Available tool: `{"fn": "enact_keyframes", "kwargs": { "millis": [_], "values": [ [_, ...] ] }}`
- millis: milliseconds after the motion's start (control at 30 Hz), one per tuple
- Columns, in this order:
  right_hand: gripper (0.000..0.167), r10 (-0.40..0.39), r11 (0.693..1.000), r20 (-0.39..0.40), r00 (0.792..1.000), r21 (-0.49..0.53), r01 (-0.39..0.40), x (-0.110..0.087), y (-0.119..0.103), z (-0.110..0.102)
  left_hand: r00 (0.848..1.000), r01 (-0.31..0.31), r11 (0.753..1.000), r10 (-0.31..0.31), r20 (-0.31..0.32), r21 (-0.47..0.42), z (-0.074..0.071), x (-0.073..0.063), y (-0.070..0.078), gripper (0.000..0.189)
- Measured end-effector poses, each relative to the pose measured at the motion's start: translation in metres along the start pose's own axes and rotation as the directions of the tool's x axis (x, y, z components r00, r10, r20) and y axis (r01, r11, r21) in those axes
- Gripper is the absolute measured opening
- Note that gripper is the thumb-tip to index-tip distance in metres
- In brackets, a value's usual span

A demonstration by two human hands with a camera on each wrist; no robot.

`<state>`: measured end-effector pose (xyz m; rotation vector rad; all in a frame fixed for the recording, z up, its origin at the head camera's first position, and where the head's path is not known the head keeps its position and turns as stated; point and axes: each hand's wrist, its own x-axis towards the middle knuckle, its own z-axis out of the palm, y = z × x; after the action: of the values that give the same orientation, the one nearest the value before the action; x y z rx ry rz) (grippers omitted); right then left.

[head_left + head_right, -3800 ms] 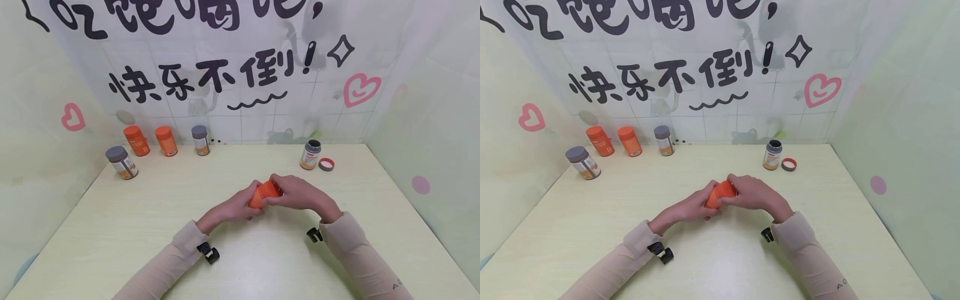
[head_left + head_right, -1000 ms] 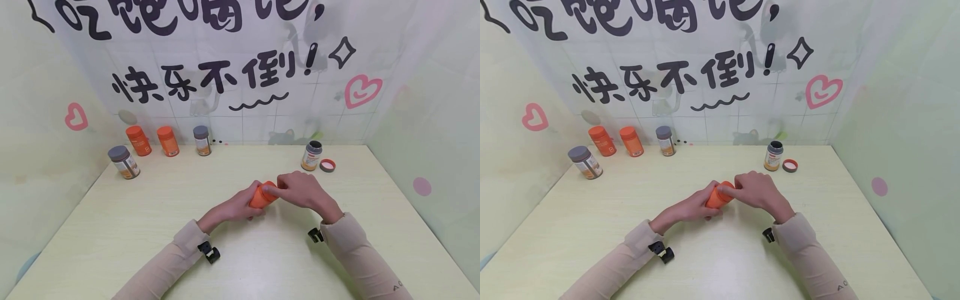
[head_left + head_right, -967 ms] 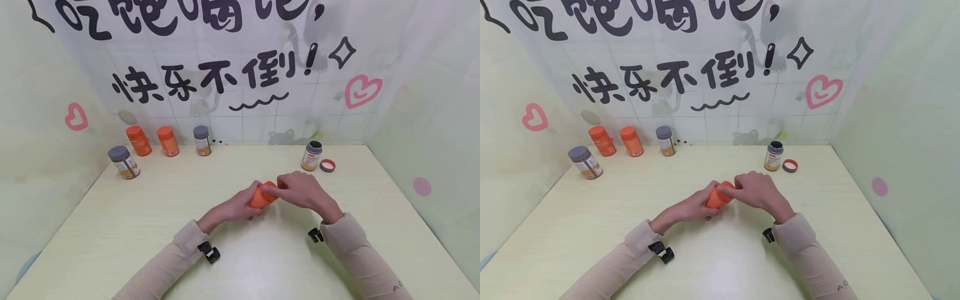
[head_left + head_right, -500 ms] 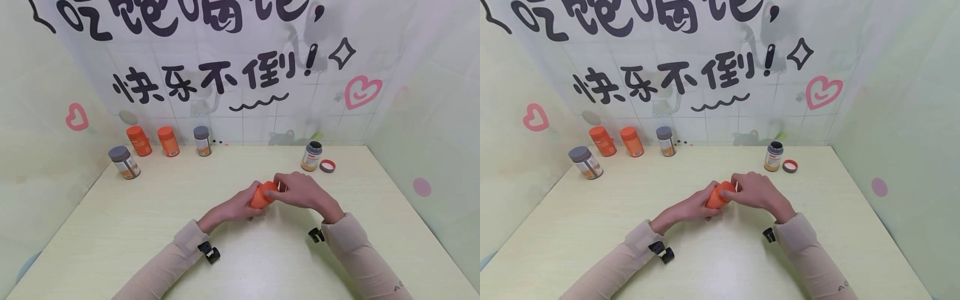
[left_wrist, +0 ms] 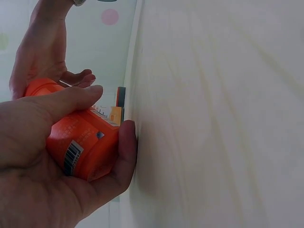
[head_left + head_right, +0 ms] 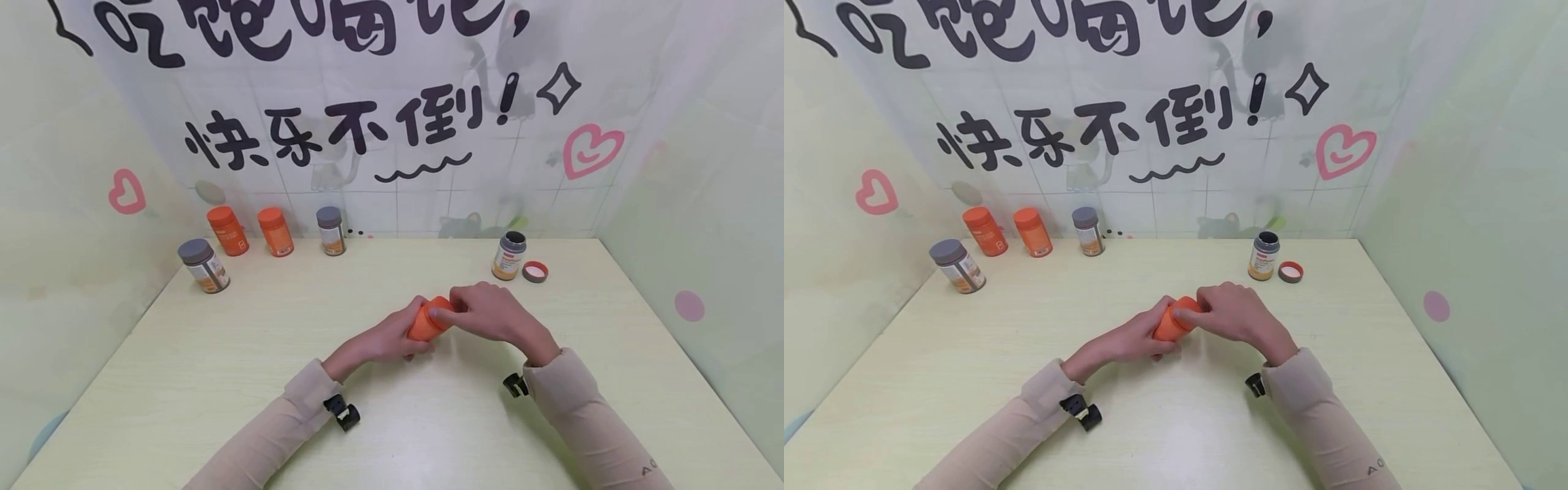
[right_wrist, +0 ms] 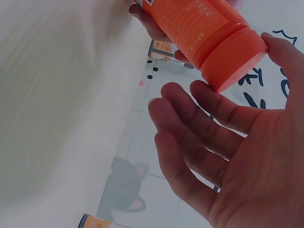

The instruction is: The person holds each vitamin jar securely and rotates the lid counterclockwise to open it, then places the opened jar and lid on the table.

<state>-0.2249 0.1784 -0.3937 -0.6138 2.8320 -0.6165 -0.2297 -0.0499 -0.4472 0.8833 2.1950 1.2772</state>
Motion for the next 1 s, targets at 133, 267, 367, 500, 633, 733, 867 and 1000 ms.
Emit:
{"fn": "enact_keyframes", "kwargs": {
  "millis": [133,267,367,500,633,733,867,1000],
  "values": [
    [0.045,-0.013,1.000,0.004,1.000,-0.001,0.014,-0.0007,-0.0001,-0.0005,1.000,-0.001,1.000,0.001,-0.006,0.000,-0.0001,-0.0005,0.0005,0.046],
    [0.049,-0.009,1.000,-0.005,1.000,-0.007,0.009,-0.0015,0.0006,-0.0011,1.000,0.001,1.000,-0.001,-0.008,-0.002,-0.0003,-0.0007,0.0008,0.047],
    [0.050,-0.002,1.000,-0.023,1.000,-0.013,0.002,-0.0017,0.0011,-0.0014,1.000,0.005,1.000,-0.005,-0.008,-0.006,-0.0003,-0.0005,0.0010,0.047],
    [0.050,-0.007,1.000,-0.023,1.000,-0.010,0.007,-0.0006,0.0016,-0.0010,1.000,0.005,1.000,-0.005,-0.005,-0.001,-0.0002,0.0001,0.0011,0.048],
    [0.048,-0.020,1.000,-0.006,1.000,-0.003,0.020,-0.0007,0.0020,-0.0007,1.000,0.001,1.000,-0.001,-0.002,0.000,-0.0002,0.0006,0.0014,0.048],
    [0.051,-0.021,1.000,0.000,1.000,0.000,0.021,-0.0013,0.0020,-0.0010,1.000,0.003,1.000,-0.003,-0.003,0.002,-0.0004,0.0004,0.0016,0.049],
    [0.053,-0.004,1.000,0.001,1.000,-0.002,0.004,-0.0010,0.0017,-0.0012,1.000,0.004,1.000,-0.004,-0.002,0.005,-0.0005,0.0000,0.0017,0.049],
    [0.050,-0.001,1.000,0.011,1.000,0.002,0.001,0.0004,0.0014,-0.0006,1.000,-0.002,1.000,0.002,0.001,0.012,-0.0006,0.0002,0.0019,0.047]
  ]
}}
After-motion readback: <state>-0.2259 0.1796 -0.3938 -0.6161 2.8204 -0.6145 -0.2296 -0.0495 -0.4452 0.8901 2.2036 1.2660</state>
